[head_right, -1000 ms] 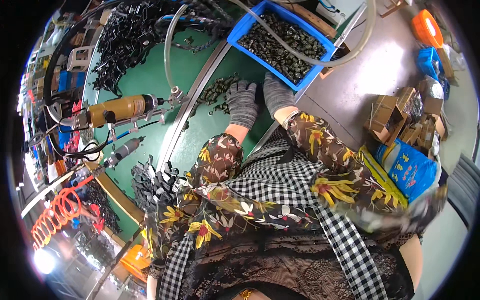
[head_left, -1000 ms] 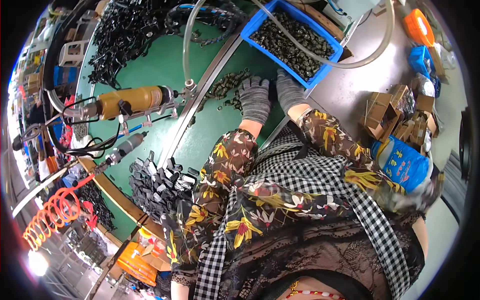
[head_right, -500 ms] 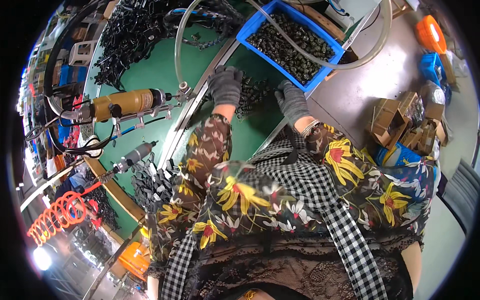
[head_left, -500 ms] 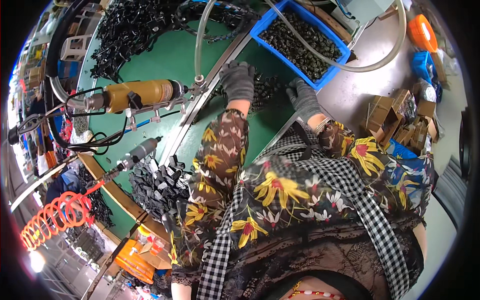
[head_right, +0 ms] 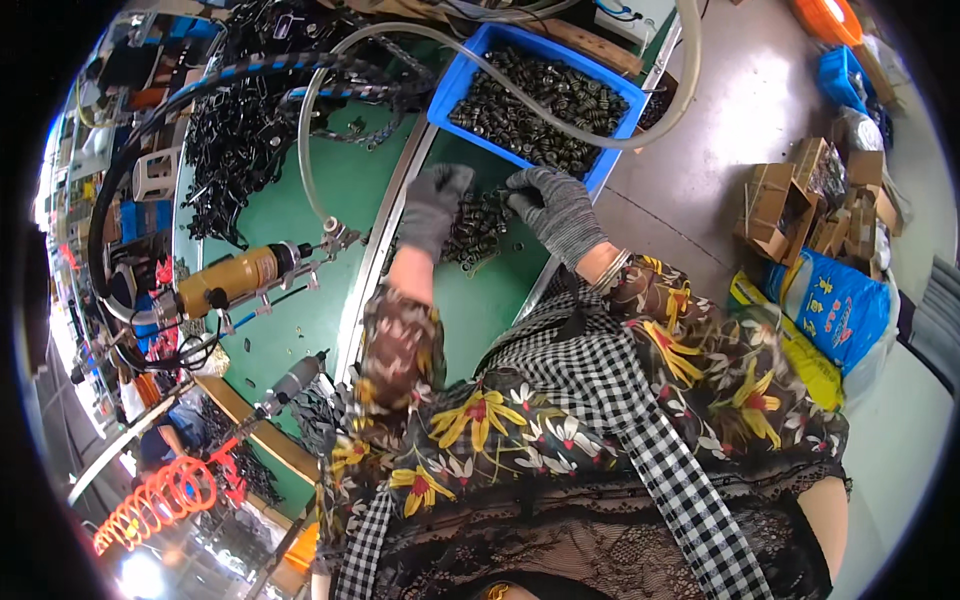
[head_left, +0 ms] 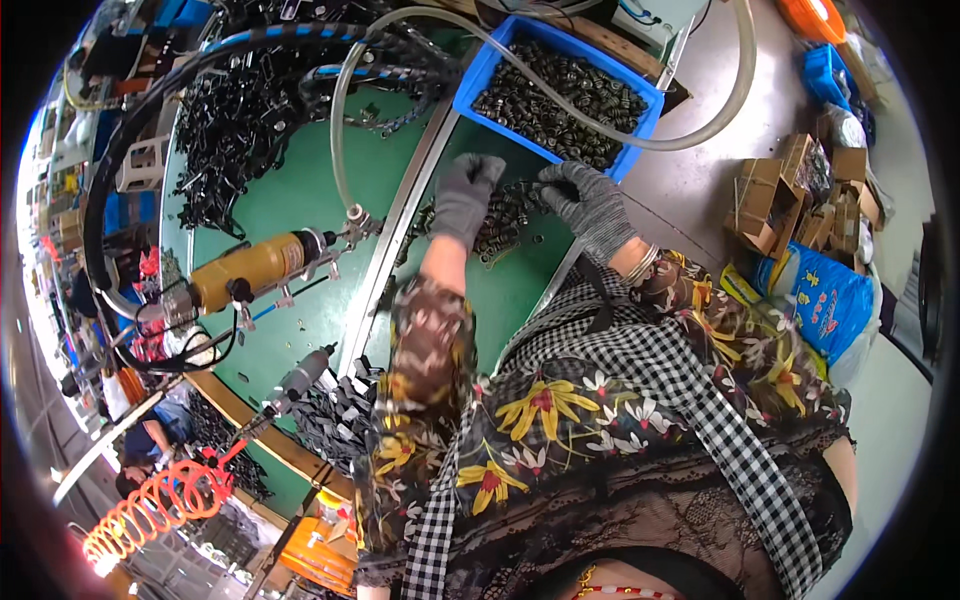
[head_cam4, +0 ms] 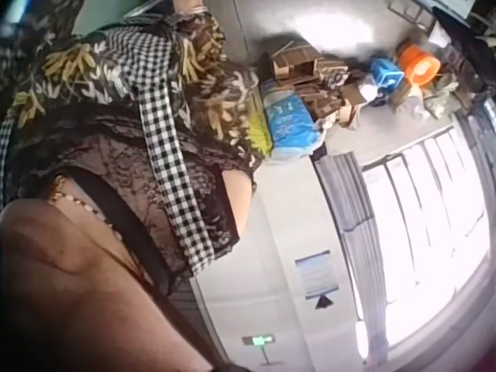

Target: The person places a tray of small metal components onto the workbench and assembles the parts together by hand.

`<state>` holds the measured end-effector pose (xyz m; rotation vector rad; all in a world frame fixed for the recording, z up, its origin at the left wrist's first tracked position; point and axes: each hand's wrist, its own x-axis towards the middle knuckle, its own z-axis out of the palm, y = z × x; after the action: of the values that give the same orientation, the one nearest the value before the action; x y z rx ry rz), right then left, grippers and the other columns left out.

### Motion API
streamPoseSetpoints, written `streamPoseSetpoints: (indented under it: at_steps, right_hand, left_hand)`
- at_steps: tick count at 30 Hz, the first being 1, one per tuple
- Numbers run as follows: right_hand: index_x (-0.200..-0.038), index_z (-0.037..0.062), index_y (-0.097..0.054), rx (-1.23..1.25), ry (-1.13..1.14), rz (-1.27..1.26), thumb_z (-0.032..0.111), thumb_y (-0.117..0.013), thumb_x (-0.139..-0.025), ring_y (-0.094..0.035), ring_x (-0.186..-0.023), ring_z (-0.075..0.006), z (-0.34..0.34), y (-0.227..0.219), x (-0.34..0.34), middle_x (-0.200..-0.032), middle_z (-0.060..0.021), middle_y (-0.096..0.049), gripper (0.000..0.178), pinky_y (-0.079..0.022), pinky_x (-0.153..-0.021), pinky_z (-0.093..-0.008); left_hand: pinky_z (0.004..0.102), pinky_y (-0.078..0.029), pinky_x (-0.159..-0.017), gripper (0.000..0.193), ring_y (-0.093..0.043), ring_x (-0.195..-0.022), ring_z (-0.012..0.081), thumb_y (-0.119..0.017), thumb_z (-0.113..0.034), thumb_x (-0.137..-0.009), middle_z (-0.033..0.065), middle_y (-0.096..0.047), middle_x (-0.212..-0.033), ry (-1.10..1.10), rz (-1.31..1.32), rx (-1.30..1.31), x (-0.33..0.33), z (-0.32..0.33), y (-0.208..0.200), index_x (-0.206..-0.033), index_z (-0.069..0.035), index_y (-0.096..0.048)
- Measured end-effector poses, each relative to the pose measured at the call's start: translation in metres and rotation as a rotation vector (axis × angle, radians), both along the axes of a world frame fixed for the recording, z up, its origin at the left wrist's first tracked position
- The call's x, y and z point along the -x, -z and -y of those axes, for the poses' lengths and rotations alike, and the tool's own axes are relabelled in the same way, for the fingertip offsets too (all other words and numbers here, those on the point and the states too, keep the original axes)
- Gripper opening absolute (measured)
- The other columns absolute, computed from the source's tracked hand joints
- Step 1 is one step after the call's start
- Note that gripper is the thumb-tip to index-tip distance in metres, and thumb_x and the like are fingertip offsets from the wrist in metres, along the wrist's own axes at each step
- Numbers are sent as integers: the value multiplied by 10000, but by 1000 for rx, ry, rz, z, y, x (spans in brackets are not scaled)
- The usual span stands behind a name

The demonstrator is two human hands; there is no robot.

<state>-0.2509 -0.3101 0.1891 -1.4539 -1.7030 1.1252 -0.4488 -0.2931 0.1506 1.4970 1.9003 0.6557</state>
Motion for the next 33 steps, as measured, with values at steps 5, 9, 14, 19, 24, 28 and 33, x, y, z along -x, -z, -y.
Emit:
streamPoseSetpoints:
  at_steps: [5, 9, 14, 19, 24, 28, 33]
  right_hand:
    - [-1017, 14, -652, 313, -32, -281, 71, -688, -806, -659, -787, -183, -6, -17, 9, -887, -116, -679, 222, -533, -735, -299]
    - [-1023, -2, -647, 402, -75, -276, 44, -671, -825, -647, -800, -149, -8, -22, 11, -874, -101, -679, 204, -533, -744, -274]
    - [-1020, -15, -642, 395, -93, -301, 25, -671, -820, -649, -800, -148, -11, -21, 7, -867, -100, -679, 206, -532, -744, -275]
    - [-1020, -9, -639, 594, -57, -299, 33, -680, -814, -649, -794, -148, -17, -32, 8, -881, -103, -681, 214, -529, -743, -280]
    - [-1038, 16, -624, 185, -75, -116, 59, -689, -798, -659, -778, -186, -10, -23, 7, -887, -122, -677, 252, -525, -728, -296]
    - [-1065, 15, -598, 102, -214, -155, 74, -675, -810, -669, -822, -230, -12, -26, -3, -899, -142, -669, 273, -528, -740, -320]
    - [-1073, 43, -575, 29, -458, 15, 119, -662, -817, -649, -895, -318, -20, -32, -11, -931, -161, -658, 280, -523, -763, -361]
  left_hand:
    - [237, -466, -586, 186, -559, -662, 121, -652, -238, -889, 21, -610, -802, -235, 1141, 410, -9, 33, -23, -929, -60, -613]
    - [246, -474, -582, 182, -563, -671, 126, -658, -210, -882, 36, -605, -798, -310, 1364, 433, -9, 39, -25, -940, -48, -603]
    - [260, -483, -581, 168, -570, -688, 133, -665, -186, -876, 28, -602, -806, -240, 1694, 528, -11, 39, -18, -960, -55, -602]
    - [247, -485, -574, 168, -578, -652, 118, -668, -156, -872, 27, -620, -788, -339, 1304, 358, -26, 43, -34, -990, -45, -627]
    - [235, -484, -576, 196, -576, -631, 93, -656, -118, -873, 34, -643, -787, -123, 674, 75, -28, 43, -42, -1035, -11, -640]
    - [231, -484, -588, 207, -569, -650, 82, -639, -105, -876, 36, -647, -810, 29, 784, 255, -16, 37, -44, -1049, 8, -639]
    - [240, -509, -641, 190, -611, -713, 97, -629, -83, -872, 75, -675, -859, 11, 811, 445, -21, 32, -45, -1030, 22, -641]
